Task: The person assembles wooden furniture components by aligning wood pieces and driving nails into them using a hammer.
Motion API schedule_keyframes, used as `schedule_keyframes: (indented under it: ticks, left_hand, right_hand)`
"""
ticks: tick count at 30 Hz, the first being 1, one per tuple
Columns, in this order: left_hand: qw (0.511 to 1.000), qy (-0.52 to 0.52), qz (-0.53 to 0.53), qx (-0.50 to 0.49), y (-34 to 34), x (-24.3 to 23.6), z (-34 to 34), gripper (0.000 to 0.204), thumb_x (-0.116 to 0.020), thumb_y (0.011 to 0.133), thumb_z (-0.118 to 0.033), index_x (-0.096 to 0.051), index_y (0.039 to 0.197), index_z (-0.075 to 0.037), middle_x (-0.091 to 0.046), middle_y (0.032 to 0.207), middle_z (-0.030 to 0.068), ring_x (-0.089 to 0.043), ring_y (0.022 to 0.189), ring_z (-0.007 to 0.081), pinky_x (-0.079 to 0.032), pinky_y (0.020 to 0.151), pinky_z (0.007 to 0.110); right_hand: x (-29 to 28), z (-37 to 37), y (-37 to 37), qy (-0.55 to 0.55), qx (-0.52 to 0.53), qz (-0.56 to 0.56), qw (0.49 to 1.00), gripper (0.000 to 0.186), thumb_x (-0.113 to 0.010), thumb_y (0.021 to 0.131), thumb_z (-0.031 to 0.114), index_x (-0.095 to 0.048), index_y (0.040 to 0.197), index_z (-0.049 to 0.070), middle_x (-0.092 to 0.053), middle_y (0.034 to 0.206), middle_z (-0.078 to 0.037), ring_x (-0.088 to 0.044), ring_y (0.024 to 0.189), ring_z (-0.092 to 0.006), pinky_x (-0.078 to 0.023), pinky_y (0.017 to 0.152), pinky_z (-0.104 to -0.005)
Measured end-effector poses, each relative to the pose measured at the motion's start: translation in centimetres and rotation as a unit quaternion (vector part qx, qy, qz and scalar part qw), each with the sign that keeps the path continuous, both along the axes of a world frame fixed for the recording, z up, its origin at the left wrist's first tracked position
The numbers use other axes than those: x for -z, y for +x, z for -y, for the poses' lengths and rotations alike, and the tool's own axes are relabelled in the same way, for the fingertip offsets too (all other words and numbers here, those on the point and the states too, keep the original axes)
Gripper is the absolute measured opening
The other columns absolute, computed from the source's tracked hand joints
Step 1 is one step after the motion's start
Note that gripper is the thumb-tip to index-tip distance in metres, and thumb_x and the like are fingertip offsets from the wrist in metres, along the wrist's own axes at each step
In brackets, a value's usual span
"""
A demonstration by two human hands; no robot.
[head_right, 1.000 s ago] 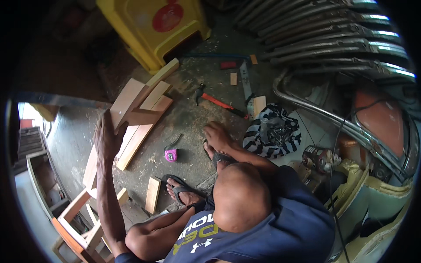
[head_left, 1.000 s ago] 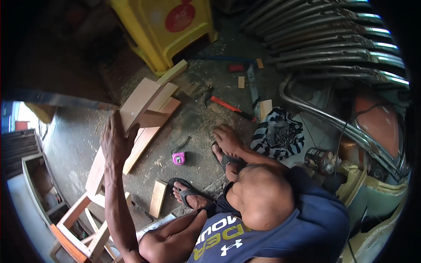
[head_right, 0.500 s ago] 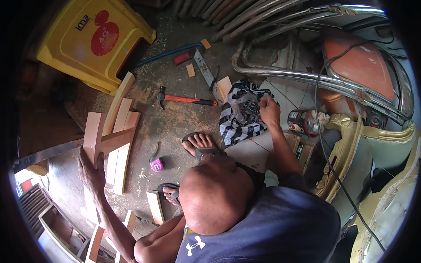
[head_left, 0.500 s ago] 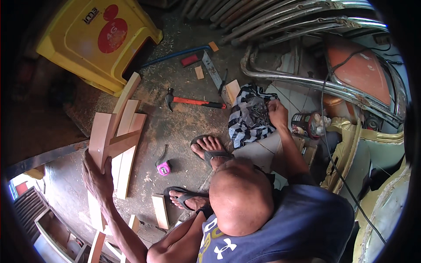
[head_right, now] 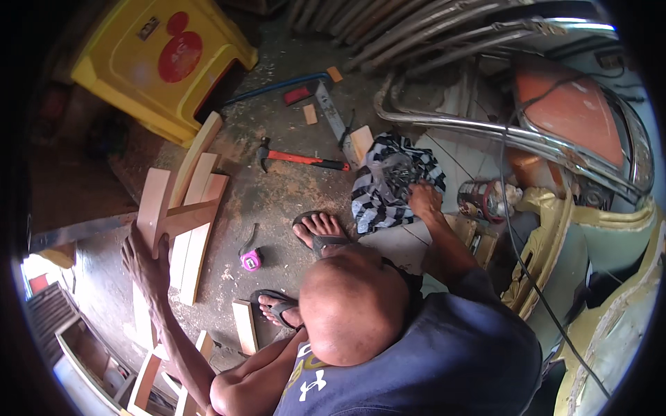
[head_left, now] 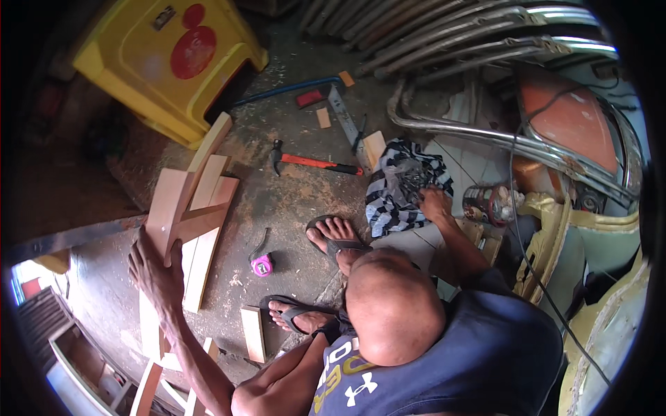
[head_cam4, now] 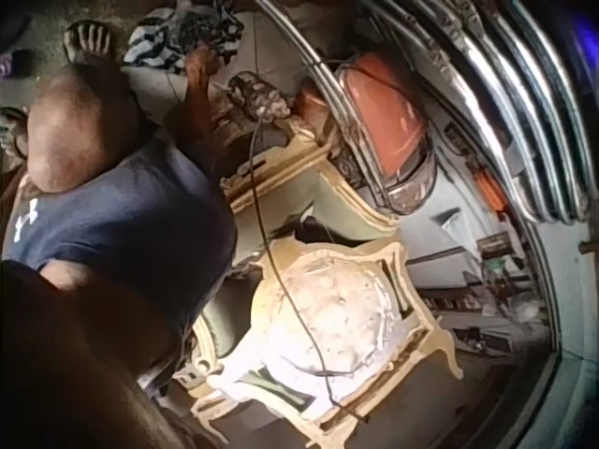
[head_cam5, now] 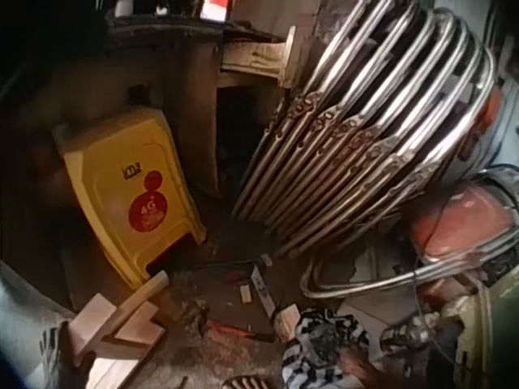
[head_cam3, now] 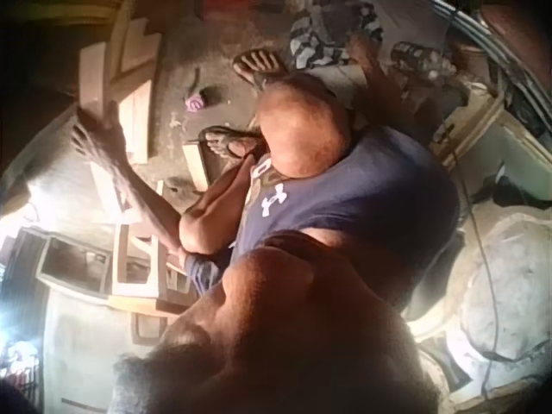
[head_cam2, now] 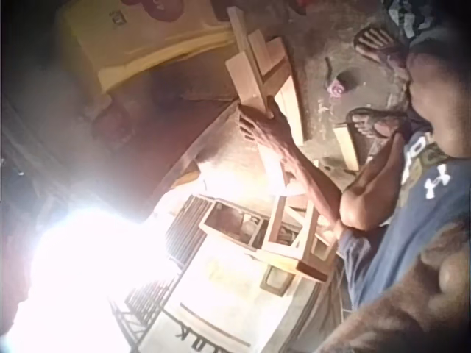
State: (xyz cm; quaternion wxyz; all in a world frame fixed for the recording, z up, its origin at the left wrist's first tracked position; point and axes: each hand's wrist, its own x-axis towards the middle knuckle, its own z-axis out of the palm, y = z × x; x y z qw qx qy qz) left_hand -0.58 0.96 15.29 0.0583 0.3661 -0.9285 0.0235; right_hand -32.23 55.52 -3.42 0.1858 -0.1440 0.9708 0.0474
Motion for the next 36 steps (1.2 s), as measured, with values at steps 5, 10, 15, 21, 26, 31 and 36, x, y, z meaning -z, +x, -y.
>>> schedule_keyframes:
  ticks: [5, 10, 15, 21, 26, 31, 36]
  left_hand:
    - [0.992, -0.018, -0.121, 0.010, -1.2, -2.4, -2.9, 0.071, -0.070, 0.092, -0.055, -0.052, 0.148, -0.014, -0.055, 0.143, 0.0228, -0.043, 0.134, 0.0425, -0.036, 0.106, 0.063]
    - [0.962, 0.120, -0.192, 0.151, -2.2, -3.6, -7.1, 0.048, -0.076, 0.090, -0.025, -0.063, 0.135, -0.012, -0.062, 0.124, 0.0169, -0.055, 0.116, 0.0386, -0.045, 0.099, 0.050]
    - [0.933, 0.259, -0.057, 0.244, -1.4, -1.6, -9.4, 0.046, -0.076, 0.089, -0.026, -0.064, 0.129, -0.007, -0.063, 0.123, 0.0178, -0.059, 0.115, 0.0374, -0.046, 0.101, 0.049]
    - [0.900, 0.335, 0.060, 0.272, 0.7, -0.3, -12.7, 0.036, -0.073, 0.091, -0.029, -0.068, 0.119, -0.008, -0.066, 0.117, 0.0156, -0.062, 0.113, 0.0358, -0.047, 0.099, 0.048]
    - [0.860, 0.388, 0.183, 0.276, -0.3, 0.9, -14.4, 0.057, -0.077, 0.088, -0.033, -0.061, 0.136, -0.008, -0.064, 0.129, 0.0206, -0.059, 0.120, 0.0399, -0.044, 0.105, 0.052]
    - [0.859, 0.378, 0.233, 0.254, -0.1, 0.8, -14.1, 0.051, -0.080, 0.085, -0.027, -0.066, 0.130, -0.008, -0.065, 0.130, 0.0183, -0.061, 0.120, 0.0376, -0.047, 0.103, 0.049]
    - [0.869, 0.374, 0.218, 0.240, -0.2, 1.6, -12.7, 0.052, -0.079, 0.086, -0.026, -0.065, 0.133, -0.007, -0.065, 0.131, 0.0184, -0.060, 0.121, 0.0387, -0.047, 0.104, 0.049]
  right_hand:
    - [2.9, -4.0, -2.5, -0.065, -0.004, 0.040, 0.997, 0.019, -0.067, 0.091, 0.030, -0.078, 0.097, 0.015, -0.074, 0.098, -0.015, -0.071, 0.098, -0.0366, -0.056, 0.085, -0.0529]
    - [2.9, -3.5, -3.9, -0.041, -0.012, -0.022, 0.999, 0.025, -0.068, 0.092, 0.036, -0.078, 0.090, 0.013, -0.074, 0.088, -0.013, -0.071, 0.087, -0.0350, -0.056, 0.076, -0.0526]
    - [3.0, -5.9, -6.6, -0.044, -0.060, -0.115, 0.991, 0.034, -0.069, 0.093, 0.041, -0.078, 0.082, 0.011, -0.074, 0.078, -0.011, -0.071, 0.075, -0.0333, -0.056, 0.066, -0.0523]
    - [-3.7, 3.6, -3.5, 0.024, 0.007, 0.068, 0.997, 0.022, -0.066, 0.093, 0.031, -0.077, 0.100, 0.014, -0.075, 0.103, -0.014, -0.071, 0.095, -0.0374, -0.056, 0.083, -0.0517]
    - [-1.1, -3.2, -4.8, -0.100, 0.104, 0.068, 0.987, 0.028, -0.068, 0.093, 0.026, -0.075, 0.117, 0.013, -0.074, 0.115, -0.017, -0.070, 0.106, -0.0393, -0.055, 0.093, -0.0509]
    - [0.9, -1.8, -1.7, -0.071, 0.023, -0.035, 0.997, 0.042, -0.076, 0.087, 0.018, -0.069, 0.127, 0.010, -0.075, 0.107, -0.015, -0.071, 0.104, -0.0336, -0.055, 0.091, -0.0445]
    - [-1.1, -0.9, -2.4, -0.069, 0.124, 0.139, 0.980, 0.045, -0.078, 0.085, 0.021, -0.069, 0.128, 0.013, -0.072, 0.114, -0.015, -0.070, 0.106, -0.0340, -0.055, 0.091, -0.0444]
